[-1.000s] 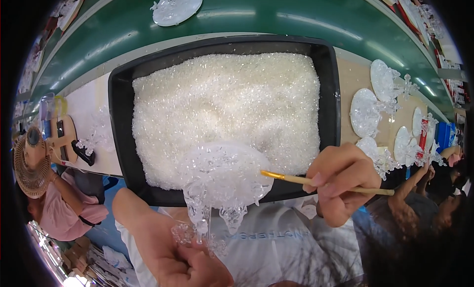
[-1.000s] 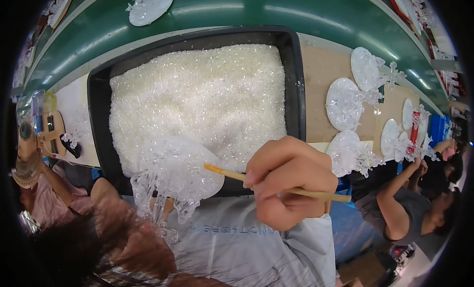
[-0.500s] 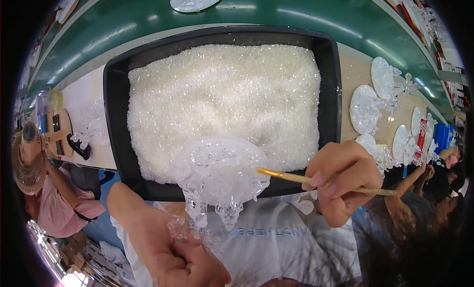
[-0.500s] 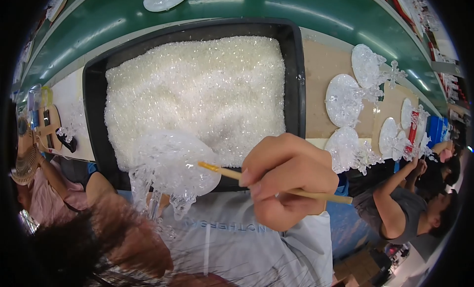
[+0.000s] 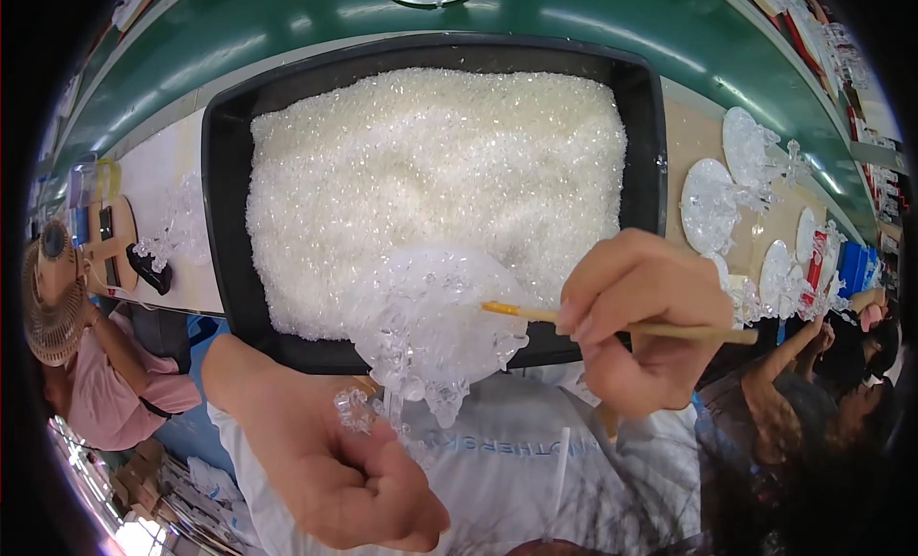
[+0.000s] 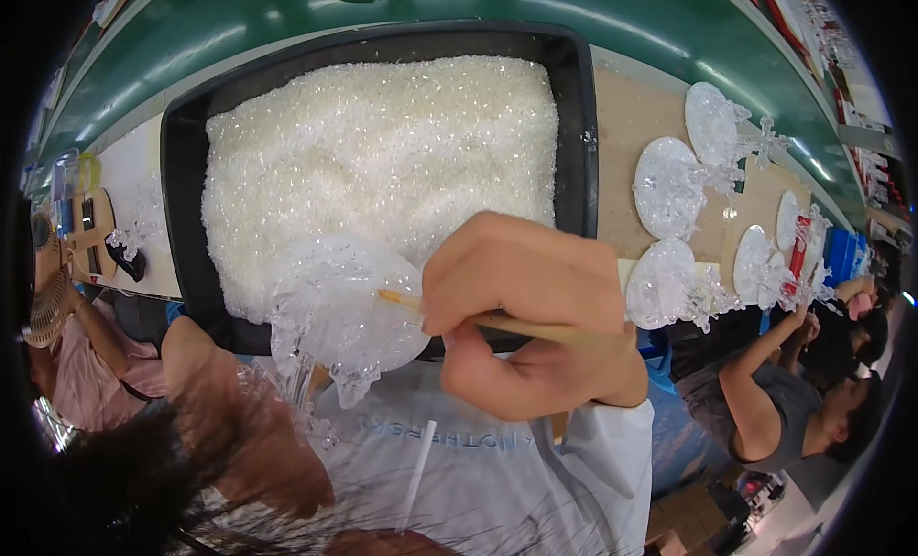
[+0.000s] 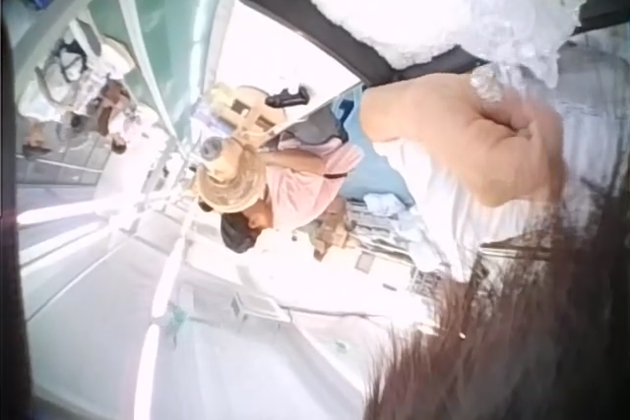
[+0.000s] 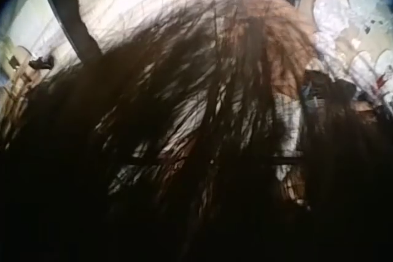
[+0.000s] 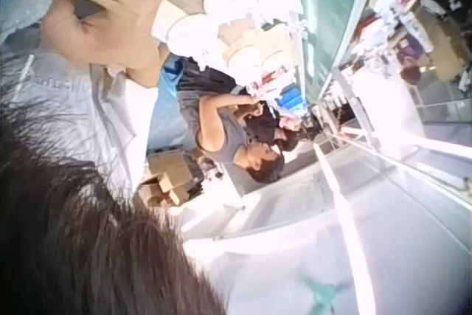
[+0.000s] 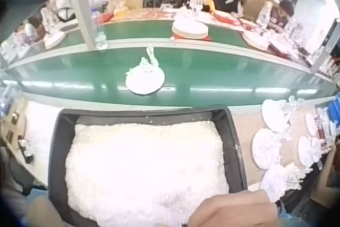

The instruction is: Applying adhesive with a brush to a clear plastic fixture and coating it with white decorative beads.

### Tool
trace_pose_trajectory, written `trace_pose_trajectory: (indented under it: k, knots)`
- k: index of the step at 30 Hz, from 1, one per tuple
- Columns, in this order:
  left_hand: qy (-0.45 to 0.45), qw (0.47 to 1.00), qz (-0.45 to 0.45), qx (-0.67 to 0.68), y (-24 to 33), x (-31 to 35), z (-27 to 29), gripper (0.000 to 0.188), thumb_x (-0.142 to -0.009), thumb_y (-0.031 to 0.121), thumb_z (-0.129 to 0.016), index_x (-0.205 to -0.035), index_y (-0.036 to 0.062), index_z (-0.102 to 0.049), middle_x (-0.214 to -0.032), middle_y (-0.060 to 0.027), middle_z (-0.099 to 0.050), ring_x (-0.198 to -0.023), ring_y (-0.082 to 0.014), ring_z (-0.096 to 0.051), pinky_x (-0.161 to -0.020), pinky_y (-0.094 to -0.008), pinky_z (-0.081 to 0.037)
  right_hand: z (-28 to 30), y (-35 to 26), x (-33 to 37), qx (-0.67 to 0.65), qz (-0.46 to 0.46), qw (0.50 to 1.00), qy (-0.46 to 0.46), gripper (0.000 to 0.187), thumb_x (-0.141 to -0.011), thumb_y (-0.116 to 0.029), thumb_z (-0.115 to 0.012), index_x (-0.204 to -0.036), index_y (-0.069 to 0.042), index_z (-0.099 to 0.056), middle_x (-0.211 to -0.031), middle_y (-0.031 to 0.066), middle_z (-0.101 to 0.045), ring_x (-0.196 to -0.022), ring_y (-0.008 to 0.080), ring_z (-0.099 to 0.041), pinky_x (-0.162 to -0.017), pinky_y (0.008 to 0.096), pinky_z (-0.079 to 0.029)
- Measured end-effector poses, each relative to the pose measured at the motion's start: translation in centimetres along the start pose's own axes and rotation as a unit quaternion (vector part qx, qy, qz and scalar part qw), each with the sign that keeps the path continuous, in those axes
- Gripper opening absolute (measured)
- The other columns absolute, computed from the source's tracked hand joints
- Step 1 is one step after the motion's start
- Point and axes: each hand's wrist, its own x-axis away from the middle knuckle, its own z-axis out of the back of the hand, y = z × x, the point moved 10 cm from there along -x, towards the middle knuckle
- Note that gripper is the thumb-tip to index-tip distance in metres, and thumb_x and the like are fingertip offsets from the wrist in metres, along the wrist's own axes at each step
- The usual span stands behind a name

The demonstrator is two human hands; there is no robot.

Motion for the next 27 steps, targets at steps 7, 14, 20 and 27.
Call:
trace_pose_trajectory:
  k: [7,14,20,27]
  knots:
    - [0.001,0.999,0.019,0.037,-1.0,0.3,-0.1,0.022,-0.082,0.008,-0.050,-0.067,0.0096,-0.034,-0.059,0.0030,-0.033,-0.051,-0.0100,-0.040,-0.059,-0.0258,-0.040,-0.7,-0.4,-1.2,0.021,-0.010,0.998,-0.051,0.019,-0.058,0.006,-0.054,-0.074,0.001,-0.062,-0.074,0.0173,-0.064,-0.056,0.0173,-0.061,-0.052,0.0236,-0.049]
    - [0.010,0.993,0.087,0.079,-2.4,1.1,-0.2,0.014,-0.069,0.001,-0.048,-0.064,0.0084,-0.037,-0.057,0.0026,-0.033,-0.051,-0.0115,-0.037,-0.052,-0.0267,-0.038,1.0,-1.6,1.5,0.013,0.024,0.999,0.028,0.012,-0.074,-0.002,-0.067,-0.083,0.002,-0.060,-0.080,0.0160,-0.060,-0.056,0.0192,-0.059,-0.048,0.0251,-0.049]
    - [0.007,0.986,0.134,0.104,-3.5,0.9,-0.2,0.019,-0.067,0.002,-0.050,-0.061,0.0084,-0.034,-0.055,0.0002,-0.032,-0.049,-0.0155,-0.036,-0.053,-0.0303,-0.039,5.4,-5.6,-1.4,0.045,0.076,0.988,0.130,0.025,-0.094,-0.021,-0.057,-0.091,0.004,-0.059,-0.080,0.0161,-0.059,-0.058,0.0182,-0.055,-0.051,0.0275,-0.047]
    - [-0.084,0.962,0.216,0.144,-3.2,1.2,-1.0,0.027,-0.070,0.002,-0.052,-0.059,0.0091,-0.030,-0.055,-0.0011,-0.030,-0.048,-0.0182,-0.036,-0.057,-0.0335,-0.042,9.8,-0.3,-14.9,0.224,-0.090,0.964,0.112,0.028,-0.096,-0.018,-0.045,-0.097,0.000,-0.065,-0.081,0.0084,-0.064,-0.077,0.0188,-0.062,-0.072,0.0297,-0.050]
